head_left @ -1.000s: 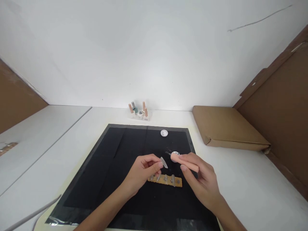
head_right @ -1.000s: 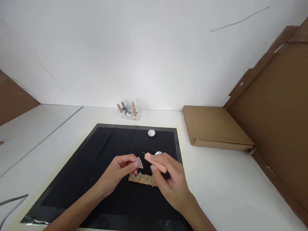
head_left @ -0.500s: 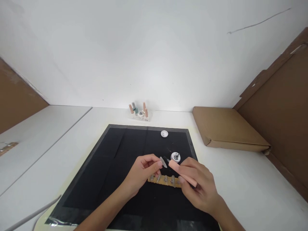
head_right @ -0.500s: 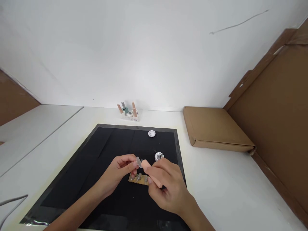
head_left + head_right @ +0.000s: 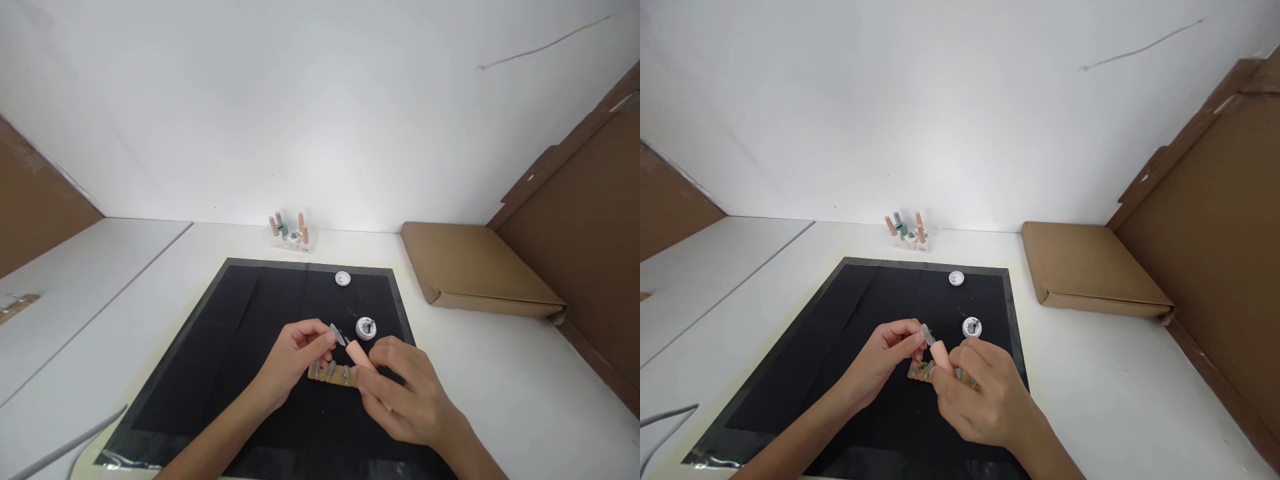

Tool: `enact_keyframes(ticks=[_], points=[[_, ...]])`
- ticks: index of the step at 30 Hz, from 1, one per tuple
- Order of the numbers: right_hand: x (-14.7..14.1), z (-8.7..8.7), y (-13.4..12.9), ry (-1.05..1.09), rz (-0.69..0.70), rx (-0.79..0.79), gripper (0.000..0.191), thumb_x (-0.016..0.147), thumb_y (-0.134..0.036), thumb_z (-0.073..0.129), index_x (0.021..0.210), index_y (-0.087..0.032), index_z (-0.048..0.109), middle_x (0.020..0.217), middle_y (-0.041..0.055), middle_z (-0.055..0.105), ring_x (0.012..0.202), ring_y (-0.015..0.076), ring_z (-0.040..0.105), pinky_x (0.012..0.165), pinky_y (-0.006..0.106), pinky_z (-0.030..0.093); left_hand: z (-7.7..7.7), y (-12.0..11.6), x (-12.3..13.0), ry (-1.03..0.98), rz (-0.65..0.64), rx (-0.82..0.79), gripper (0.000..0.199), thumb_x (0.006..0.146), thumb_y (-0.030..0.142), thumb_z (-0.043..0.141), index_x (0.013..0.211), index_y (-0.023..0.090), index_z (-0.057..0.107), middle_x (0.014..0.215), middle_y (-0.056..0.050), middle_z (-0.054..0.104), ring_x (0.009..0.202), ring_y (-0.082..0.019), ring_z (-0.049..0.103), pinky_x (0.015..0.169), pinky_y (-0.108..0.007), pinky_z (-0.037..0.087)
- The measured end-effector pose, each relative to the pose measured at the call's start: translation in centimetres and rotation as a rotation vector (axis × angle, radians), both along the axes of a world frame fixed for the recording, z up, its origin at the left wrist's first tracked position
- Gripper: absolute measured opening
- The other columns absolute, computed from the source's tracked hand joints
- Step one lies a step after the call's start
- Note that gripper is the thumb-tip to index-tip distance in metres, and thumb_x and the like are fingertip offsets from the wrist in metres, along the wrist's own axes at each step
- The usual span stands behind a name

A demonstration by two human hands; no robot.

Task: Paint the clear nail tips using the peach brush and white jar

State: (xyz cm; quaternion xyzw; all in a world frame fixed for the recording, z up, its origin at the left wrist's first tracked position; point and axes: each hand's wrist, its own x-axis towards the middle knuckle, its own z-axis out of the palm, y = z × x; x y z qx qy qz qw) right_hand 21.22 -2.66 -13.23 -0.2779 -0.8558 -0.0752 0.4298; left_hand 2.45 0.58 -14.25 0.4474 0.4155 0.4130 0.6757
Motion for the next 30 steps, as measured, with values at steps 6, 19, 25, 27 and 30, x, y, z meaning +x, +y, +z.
enact_keyframes(ticks=[6, 19, 25, 27, 30], points=[[0.03, -0.16, -0.06, 0.023, -0.024, 0.005, 0.029, 0.083, 0.0, 0.054, 0.109, -0.011, 0.06, 0.072, 0.0048, 0.058, 0.061, 0.014, 0.052, 0.052, 0.026, 0.049, -0.06, -0.02, -0.13, -0.012, 0.002, 0.001, 0.032, 0.069, 0.042, 0.079, 0.061, 0.013, 0.068, 0.057, 0.003, 0.056, 0.053, -0.008, 0.049, 0.053, -0.02, 0.043], [0.02, -0.21, -0.11, -0.014, -0.039, 0.042, 0.028, 0.082, 0.003, 0.052, 0.101, -0.014, 0.064, 0.071, 0.0029, 0.058, 0.059, 0.0121, 0.053, 0.049, 0.024, 0.05, 0.02, 0.06, -0.16, -0.026, 0.004, -0.029, 0.035, 0.067, 0.045, 0.08, 0.061, 0.013, 0.067, 0.057, 0.002, 0.057, 0.052, -0.008, 0.049, 0.053, -0.02, 0.041], [-0.08, 0.2, -0.01, -0.028, -0.051, 0.063, 0.026, 0.082, 0.001, 0.051, 0.097, -0.016, 0.064, 0.07, 0.0021, 0.057, 0.058, 0.0117, 0.053, 0.048, 0.023, 0.05, 0.13, 0.05, -0.11, -0.025, 0.007, -0.033, 0.036, 0.066, 0.045, 0.081, 0.061, 0.013, 0.067, 0.058, 0.002, 0.057, 0.053, -0.008, 0.049, 0.053, -0.02, 0.041], [-0.08, 0.22, 0.01, -0.026, -0.053, 0.069, 0.026, 0.082, 0.001, 0.051, 0.096, -0.016, 0.064, 0.07, 0.002, 0.057, 0.058, 0.0115, 0.053, 0.048, 0.023, 0.05, 0.17, 0.05, -0.11, -0.026, 0.006, -0.035, 0.035, 0.066, 0.045, 0.081, 0.061, 0.013, 0.067, 0.058, 0.002, 0.057, 0.052, -0.008, 0.049, 0.053, -0.021, 0.041], [-0.05, 0.14, 0.0, -0.027, -0.048, 0.071, 0.025, 0.081, 0.002, 0.052, 0.095, -0.015, 0.065, 0.07, 0.0026, 0.057, 0.058, 0.0118, 0.052, 0.048, 0.023, 0.05, 0.25, 0.03, -0.09, -0.026, 0.01, -0.036, 0.036, 0.065, 0.045, 0.081, 0.06, 0.013, 0.067, 0.058, 0.002, 0.057, 0.052, -0.008, 0.048, 0.052, -0.02, 0.041]])
